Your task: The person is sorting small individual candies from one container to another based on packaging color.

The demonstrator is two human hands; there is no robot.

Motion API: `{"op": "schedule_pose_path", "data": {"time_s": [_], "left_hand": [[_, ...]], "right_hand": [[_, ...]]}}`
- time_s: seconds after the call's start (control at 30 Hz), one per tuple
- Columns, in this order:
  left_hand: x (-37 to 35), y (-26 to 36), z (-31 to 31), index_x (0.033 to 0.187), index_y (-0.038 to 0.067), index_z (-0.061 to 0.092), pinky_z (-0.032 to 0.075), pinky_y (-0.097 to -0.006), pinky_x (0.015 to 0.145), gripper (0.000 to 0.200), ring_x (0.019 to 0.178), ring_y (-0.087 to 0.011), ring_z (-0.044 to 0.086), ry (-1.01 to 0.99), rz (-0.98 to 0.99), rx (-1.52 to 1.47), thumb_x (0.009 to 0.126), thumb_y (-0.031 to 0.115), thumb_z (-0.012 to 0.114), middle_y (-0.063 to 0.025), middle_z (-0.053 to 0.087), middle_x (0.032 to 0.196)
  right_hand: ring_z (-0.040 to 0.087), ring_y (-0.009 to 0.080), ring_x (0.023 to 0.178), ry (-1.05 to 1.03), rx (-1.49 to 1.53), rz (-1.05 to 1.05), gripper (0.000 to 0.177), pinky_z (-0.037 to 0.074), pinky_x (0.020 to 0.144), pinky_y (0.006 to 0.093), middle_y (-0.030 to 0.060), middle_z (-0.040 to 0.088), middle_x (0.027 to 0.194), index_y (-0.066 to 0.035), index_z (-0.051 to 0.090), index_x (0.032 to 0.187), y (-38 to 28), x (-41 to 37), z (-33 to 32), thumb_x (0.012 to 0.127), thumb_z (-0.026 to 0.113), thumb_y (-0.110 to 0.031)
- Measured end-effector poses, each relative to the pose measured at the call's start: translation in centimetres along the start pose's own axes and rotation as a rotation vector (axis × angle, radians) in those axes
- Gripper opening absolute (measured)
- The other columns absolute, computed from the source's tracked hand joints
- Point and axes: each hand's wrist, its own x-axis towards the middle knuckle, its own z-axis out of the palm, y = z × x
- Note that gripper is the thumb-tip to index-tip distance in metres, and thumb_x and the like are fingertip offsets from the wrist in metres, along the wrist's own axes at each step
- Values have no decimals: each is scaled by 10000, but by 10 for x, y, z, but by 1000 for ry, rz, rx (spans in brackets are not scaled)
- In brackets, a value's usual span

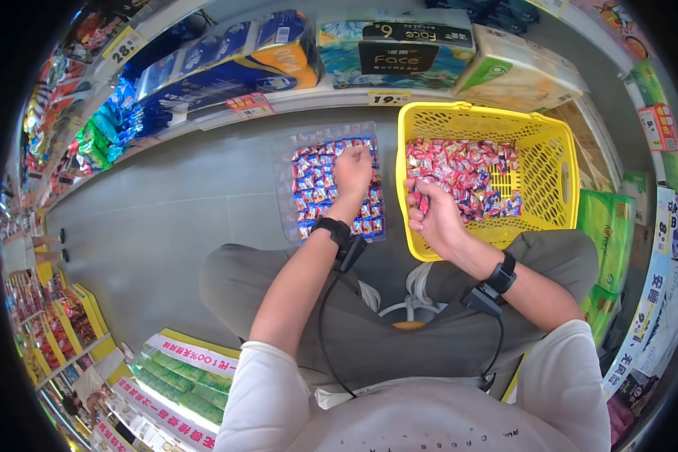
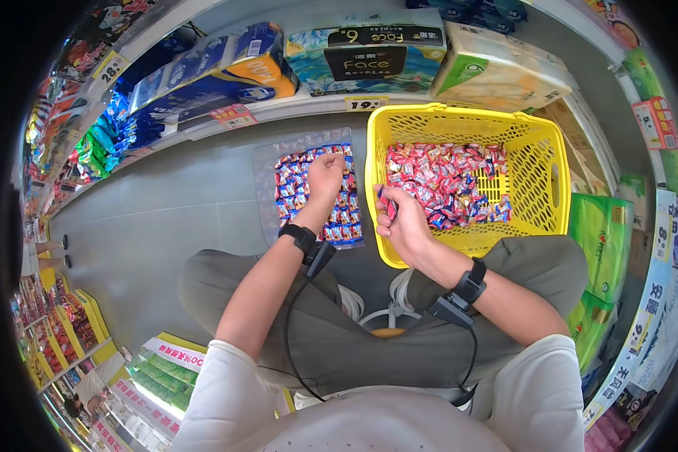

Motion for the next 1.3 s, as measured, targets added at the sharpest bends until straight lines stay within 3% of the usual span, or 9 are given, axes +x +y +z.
{"op": "schedule_pose_path", "data": {"time_s": [0.07,0.2,0.27,0.4,0.67,0.87,1.03,1.13,1.3], "left_hand": [[-12,27,-12,994,17,687,504,-315,666,210,743,-180,643,-213,-239,-331,901,198,636,-95,693,821],[-35,70,-47,1080,27,649,444,-234,577,273,675,-95,558,-442,-257,-309,921,249,648,-37,655,847],[-44,83,-54,1064,26,656,457,-233,600,329,692,-81,570,-581,-423,-430,916,320,672,-37,654,843],[-52,80,-53,1005,28,681,492,-234,643,183,737,-82,607,-705,-334,-518,923,191,678,-23,663,844],[-50,74,-57,992,25,683,478,-219,634,113,716,-70,601,-598,-256,-425,913,105,671,-26,684,826],[-53,79,-63,1007,17,675,495,-229,650,146,739,-88,625,-550,-161,-373,906,122,685,-32,685,837],[-65,77,-60,1007,1,673,539,-254,719,203,766,-118,644,-574,-364,-397,903,173,704,-57,683,888],[-74,70,-54,1025,3,667,550,-251,701,218,764,-113,650,-688,-399,-441,912,187,694,-71,686,894],[-80,61,-47,1026,1,658,557,-251,655,208,734,-116,658,-629,-348,-537,940,190,655,-75,687,914]], "right_hand": [[442,76,652,-47,-26,-55,228,350,583,247,-23,546,790,-70,598,1091,2,3,0,929,587,-230],[480,68,680,-48,-198,-135,252,370,608,234,-5,615,881,-67,605,1145,1,2,4,946,615,-220],[540,65,743,17,-248,-170,261,382,625,222,11,659,957,-68,606,1165,-1,-3,6,947,631,-209],[574,69,772,86,-242,-197,255,385,625,217,12,676,964,-73,608,1164,3,-2,3,953,629,-216],[511,66,581,34,-258,-181,175,398,555,225,5,658,879,-55,637,1077,3,0,8,949,637,-174],[477,49,578,38,-484,-177,161,366,477,216,-26,574,760,-42,658,1010,3,5,6,940,654,-188],[474,46,585,115,-377,-241,164,348,472,212,-25,553,730,-46,632,1017,8,12,2,935,662,-186],[465,50,588,148,-324,-250,148,343,480,215,-25,543,725,-56,617,1014,8,12,2,945,648,-183],[452,49,595,146,-230,-188,211,334,479,201,-28,517,743,-67,581,1069,10,12,-1,928,675,-193]]}}
